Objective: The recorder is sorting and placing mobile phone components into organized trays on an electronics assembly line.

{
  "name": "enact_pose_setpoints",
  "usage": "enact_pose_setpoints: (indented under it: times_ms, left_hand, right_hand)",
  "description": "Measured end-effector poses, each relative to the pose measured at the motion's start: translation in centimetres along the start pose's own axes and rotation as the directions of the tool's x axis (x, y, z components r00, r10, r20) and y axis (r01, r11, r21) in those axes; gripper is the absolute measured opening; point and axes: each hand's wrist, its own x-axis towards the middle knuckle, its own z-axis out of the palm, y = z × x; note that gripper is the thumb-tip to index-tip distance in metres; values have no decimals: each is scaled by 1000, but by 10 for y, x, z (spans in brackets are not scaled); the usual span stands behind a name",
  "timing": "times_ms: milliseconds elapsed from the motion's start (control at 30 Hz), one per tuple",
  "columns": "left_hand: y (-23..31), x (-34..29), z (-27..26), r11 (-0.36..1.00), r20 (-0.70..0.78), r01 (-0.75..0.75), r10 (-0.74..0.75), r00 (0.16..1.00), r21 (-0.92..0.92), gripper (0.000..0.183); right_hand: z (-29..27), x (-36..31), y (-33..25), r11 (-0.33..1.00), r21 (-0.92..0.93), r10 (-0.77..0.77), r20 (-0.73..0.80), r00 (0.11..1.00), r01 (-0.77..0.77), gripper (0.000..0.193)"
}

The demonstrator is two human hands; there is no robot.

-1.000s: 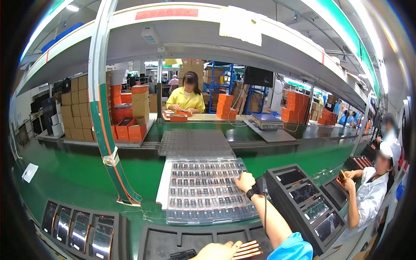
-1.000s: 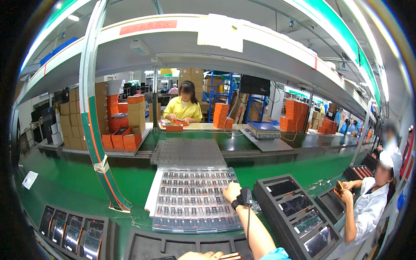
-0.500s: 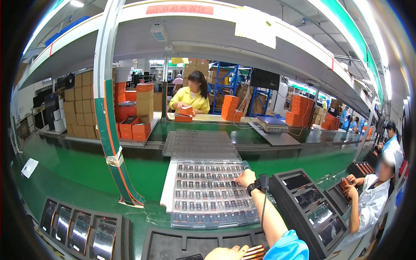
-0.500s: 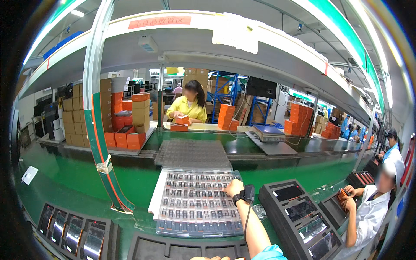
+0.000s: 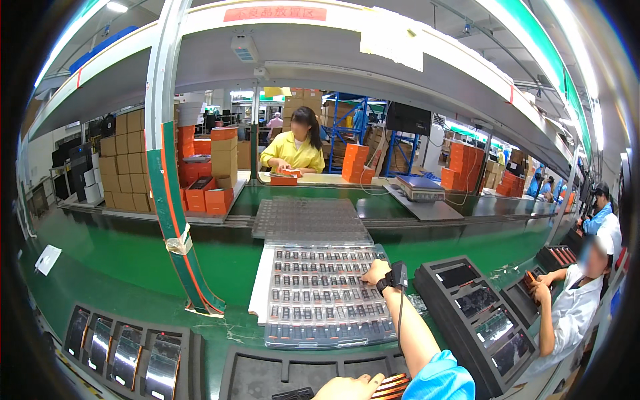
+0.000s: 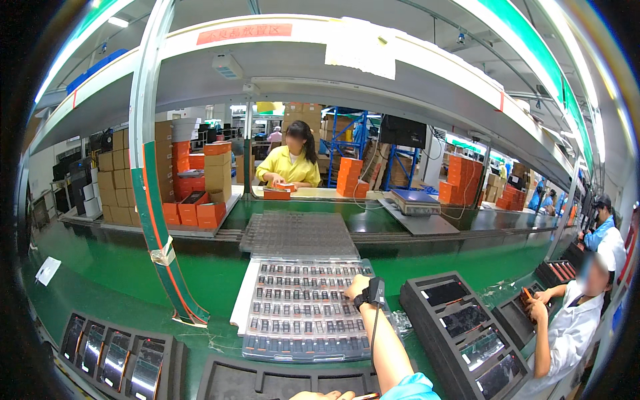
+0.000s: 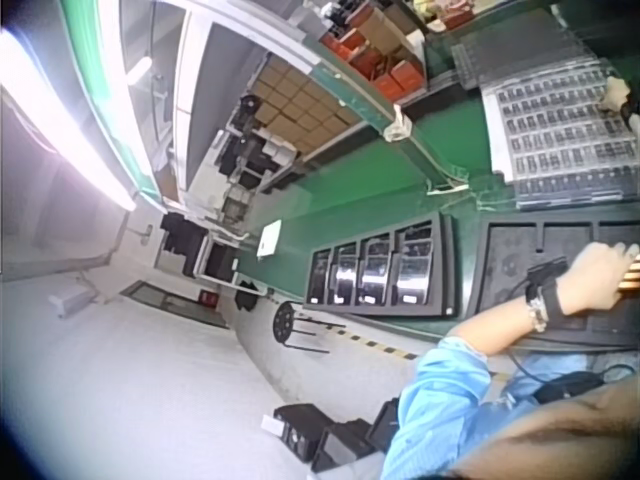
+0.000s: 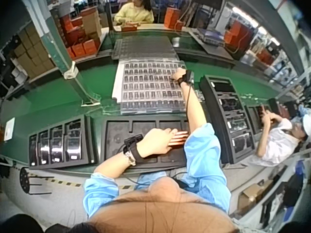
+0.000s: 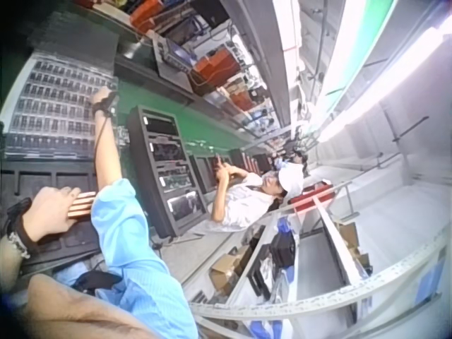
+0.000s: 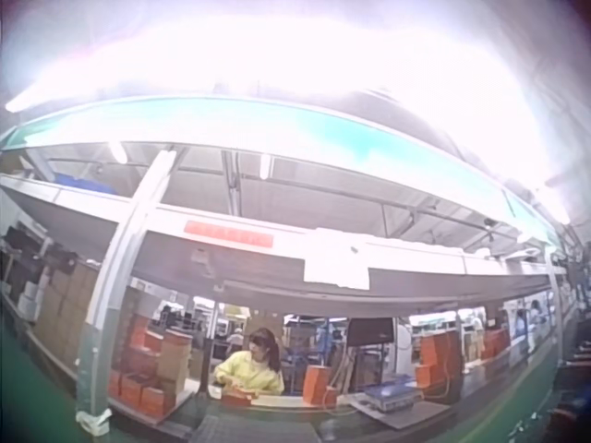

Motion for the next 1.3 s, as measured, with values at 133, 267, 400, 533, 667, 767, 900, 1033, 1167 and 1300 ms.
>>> enact_pose_setpoints:
  times_ms: [133, 267, 400, 533, 667, 767, 900, 1033, 1167, 1300]
  left_hand:
    - [0, -1, 0, 1000, -18, -10, 9, 1000, -17, 61]
    - [2, -1, -1, 1000, 14, 17, -17, 1000, -4, 61]
    - [0, 0, 2, 1000, -15, -7, 7, 1000, 0, 60]
    - [0, 0, 1, 1000, -10, -6, 6, 1000, -8, 60]
    - [1, 0, 0, 1000, 9, 17, -17, 1000, 10, 60]
    - [1, 0, 0, 1000, 11, 13, -13, 1000, 7, 60]
    - [1, -1, 0, 1000, -16, -4, 4, 1000, 4, 60]
    - [1, 0, -1, 1000, 12, 10, -10, 1000, 19, 61]
    - [4, 0, 3, 1000, -16, 15, -15, 1000, 7, 61]
    - [-2, 0, 3, 1000, -9, -5, 5, 1000, 1, 61]
  right_hand:
    - [3, -3, -13, 993, -121, -33, -192, 981, 9, 34]
    - [4, -4, -31, 992, 35, -115, -130, 985, 120, 31]
    - [26, 2, -23, 986, -54, -164, -113, 980, 159, 32]
    - [30, 2, -23, 984, -82, -168, -142, 975, 158, 35]
    - [20, -1, -29, 980, -123, -169, -121, 978, 155, 34]
    - [19, 0, -27, 987, -92, -144, -121, 982, 133, 32]
    - [16, -11, -44, 990, 49, -117, -259, 959, 134, 28]
    - [18, -11, -60, 991, 48, -116, -137, 984, 123, 28]
    - [26, -15, -60, 992, -17, -129, -125, 984, 128, 29]
    - [15, -23, -61, 981, -58, -193, -177, 965, 186, 26]
